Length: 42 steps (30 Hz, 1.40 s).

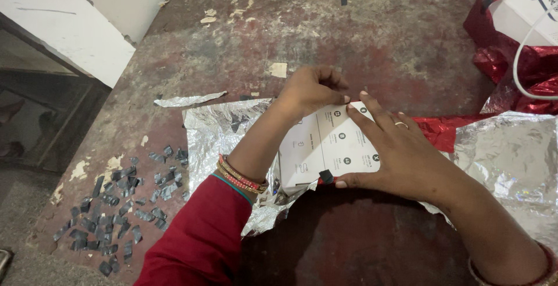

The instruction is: The person wraps a white rectangular box with silver and red metallic paper. They fold the paper around the box, smooth the edges, and secure the folds with small pieces of black tape. The wrapping is completed with the box fully covered in red paper.

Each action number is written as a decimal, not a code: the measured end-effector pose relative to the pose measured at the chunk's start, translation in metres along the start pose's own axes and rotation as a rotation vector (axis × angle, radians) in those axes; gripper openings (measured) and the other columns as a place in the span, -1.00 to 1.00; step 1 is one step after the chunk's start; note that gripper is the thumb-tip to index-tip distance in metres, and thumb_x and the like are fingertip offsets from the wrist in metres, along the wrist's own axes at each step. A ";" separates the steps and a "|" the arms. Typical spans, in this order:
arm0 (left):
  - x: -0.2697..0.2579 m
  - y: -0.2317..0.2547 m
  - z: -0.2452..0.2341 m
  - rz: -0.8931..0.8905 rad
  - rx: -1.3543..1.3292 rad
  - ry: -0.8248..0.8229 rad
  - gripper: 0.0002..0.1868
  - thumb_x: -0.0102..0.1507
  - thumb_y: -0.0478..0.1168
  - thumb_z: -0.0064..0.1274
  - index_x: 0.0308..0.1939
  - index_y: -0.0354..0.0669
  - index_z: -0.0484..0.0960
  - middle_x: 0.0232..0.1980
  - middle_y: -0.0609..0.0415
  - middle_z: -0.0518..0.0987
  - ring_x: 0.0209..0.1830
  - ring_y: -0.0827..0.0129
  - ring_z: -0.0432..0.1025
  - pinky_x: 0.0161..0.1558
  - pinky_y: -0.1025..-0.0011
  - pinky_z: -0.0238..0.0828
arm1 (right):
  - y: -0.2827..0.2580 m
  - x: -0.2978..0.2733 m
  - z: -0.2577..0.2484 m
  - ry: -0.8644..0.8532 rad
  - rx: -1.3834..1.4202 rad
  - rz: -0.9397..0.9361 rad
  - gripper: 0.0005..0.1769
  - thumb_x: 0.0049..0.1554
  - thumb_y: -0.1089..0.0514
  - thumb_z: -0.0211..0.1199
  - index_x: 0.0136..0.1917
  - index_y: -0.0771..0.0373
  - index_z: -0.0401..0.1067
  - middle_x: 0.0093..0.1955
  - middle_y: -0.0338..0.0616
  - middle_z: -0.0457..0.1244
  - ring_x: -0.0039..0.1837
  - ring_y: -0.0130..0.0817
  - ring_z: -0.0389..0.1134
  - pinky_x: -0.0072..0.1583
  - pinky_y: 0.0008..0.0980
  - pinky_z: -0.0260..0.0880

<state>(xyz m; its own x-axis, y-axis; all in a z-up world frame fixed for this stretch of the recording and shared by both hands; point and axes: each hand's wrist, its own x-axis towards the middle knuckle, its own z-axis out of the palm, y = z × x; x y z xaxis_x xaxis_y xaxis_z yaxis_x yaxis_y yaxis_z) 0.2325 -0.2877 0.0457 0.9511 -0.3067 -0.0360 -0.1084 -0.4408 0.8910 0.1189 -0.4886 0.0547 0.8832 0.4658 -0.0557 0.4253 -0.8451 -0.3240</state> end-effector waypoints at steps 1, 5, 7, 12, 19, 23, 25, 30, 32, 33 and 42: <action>-0.004 0.005 -0.002 -0.045 0.082 0.004 -0.71 0.02 -0.18 0.37 -0.21 -0.18 0.79 -0.27 0.07 0.75 -0.29 0.41 0.63 -0.19 0.44 0.56 | -0.001 0.001 0.000 -0.014 -0.010 0.015 0.54 -0.34 -0.74 0.28 0.68 0.00 -0.15 0.75 0.07 -0.40 0.64 0.18 -0.19 0.51 0.14 -0.32; -0.018 0.026 -0.002 0.045 0.512 0.042 -0.75 0.08 -0.02 0.29 -0.21 0.06 0.83 -0.24 0.07 0.74 -0.26 0.32 0.64 -0.15 0.35 0.55 | 0.000 0.000 -0.001 0.023 0.014 -0.028 0.57 -0.32 -0.74 0.25 0.70 0.05 -0.20 0.74 0.12 -0.40 0.64 0.22 -0.18 0.50 0.15 -0.28; -0.020 0.032 -0.002 0.044 0.611 0.027 -0.74 0.07 0.03 0.25 -0.22 0.13 0.84 -0.25 0.10 0.76 -0.24 0.29 0.65 -0.11 0.31 0.53 | 0.001 -0.001 -0.001 0.015 0.008 -0.027 0.56 -0.30 -0.73 0.27 0.70 0.05 -0.21 0.74 0.12 -0.40 0.65 0.23 -0.20 0.49 0.16 -0.29; -0.007 0.035 -0.010 0.028 0.696 -0.081 -0.69 0.03 0.11 0.25 -0.20 0.23 0.84 -0.23 0.08 0.74 -0.21 0.20 0.64 -0.11 0.28 0.56 | 0.000 -0.004 -0.001 0.085 0.022 -0.091 0.52 -0.26 -0.67 0.31 0.68 0.12 -0.18 0.73 0.18 -0.35 0.58 0.24 -0.13 0.49 0.18 -0.21; -0.004 0.026 -0.009 0.032 0.706 -0.151 -0.66 0.09 0.11 0.20 -0.10 0.26 0.82 -0.12 0.02 0.73 -0.09 0.14 0.62 -0.02 0.23 0.53 | -0.005 -0.006 -0.004 0.069 0.021 -0.061 0.50 -0.28 -0.62 0.36 0.68 0.07 -0.16 0.74 0.13 -0.35 0.59 0.19 -0.12 0.48 0.16 -0.19; -0.028 0.015 -0.020 0.195 0.597 -0.075 -0.46 0.09 0.06 0.27 0.13 0.05 0.68 0.10 0.01 0.65 0.12 0.10 0.52 0.14 0.23 0.39 | -0.004 -0.006 -0.003 0.044 0.018 -0.042 0.48 -0.27 -0.60 0.36 0.69 0.03 -0.16 0.74 0.10 -0.38 0.59 0.15 -0.12 0.49 0.14 -0.21; -0.040 0.010 -0.036 0.123 0.459 0.024 -0.44 0.11 0.00 0.22 0.20 0.05 0.64 0.18 0.08 0.64 0.15 0.18 0.56 0.17 0.29 0.43 | -0.002 -0.006 -0.002 0.066 0.025 -0.079 0.46 -0.23 -0.59 0.37 0.69 0.10 -0.16 0.75 0.13 -0.38 0.59 0.20 -0.14 0.49 0.16 -0.21; -0.068 -0.004 -0.065 0.077 0.454 0.119 -0.47 0.12 -0.13 0.15 0.20 0.02 0.66 0.17 0.08 0.68 0.19 0.24 0.57 0.22 0.32 0.43 | -0.001 -0.003 -0.002 0.041 0.033 -0.033 0.47 -0.26 -0.57 0.39 0.67 0.10 -0.15 0.75 0.07 -0.38 0.60 0.17 -0.14 0.49 0.12 -0.16; -0.076 -0.014 -0.072 0.075 0.376 0.096 -0.43 0.08 -0.14 0.18 0.22 0.00 0.63 0.15 0.05 0.68 0.18 0.26 0.56 0.20 0.33 0.43 | -0.003 -0.001 -0.002 0.021 0.034 -0.021 0.49 -0.28 -0.57 0.41 0.66 0.12 -0.14 0.74 0.08 -0.38 0.60 0.20 -0.17 0.48 0.08 -0.11; -0.078 -0.019 -0.073 0.093 0.340 0.090 -0.44 0.10 -0.14 0.19 0.22 -0.05 0.63 0.16 0.04 0.67 0.17 0.26 0.56 0.20 0.33 0.43 | -0.003 -0.002 -0.002 0.018 0.034 -0.013 0.49 -0.28 -0.56 0.41 0.67 0.12 -0.14 0.75 0.06 -0.38 0.59 0.21 -0.17 0.48 0.08 -0.11; -0.086 -0.050 -0.077 0.063 -0.023 0.066 -0.47 0.14 -0.33 0.24 0.23 -0.23 0.61 0.04 0.03 0.73 0.01 0.41 0.59 0.10 0.45 0.53 | -0.004 -0.004 -0.002 0.033 0.053 -0.008 0.48 -0.27 -0.54 0.43 0.67 0.12 -0.13 0.76 0.05 -0.36 0.62 0.21 -0.20 0.50 0.10 -0.16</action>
<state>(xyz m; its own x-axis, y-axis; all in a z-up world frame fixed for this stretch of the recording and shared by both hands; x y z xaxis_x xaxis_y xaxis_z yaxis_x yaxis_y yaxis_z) 0.1787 -0.1744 0.0393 0.9597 -0.2767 0.0498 -0.1629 -0.4028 0.9007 0.1142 -0.4879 0.0576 0.8864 0.4624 -0.0222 0.4216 -0.8261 -0.3739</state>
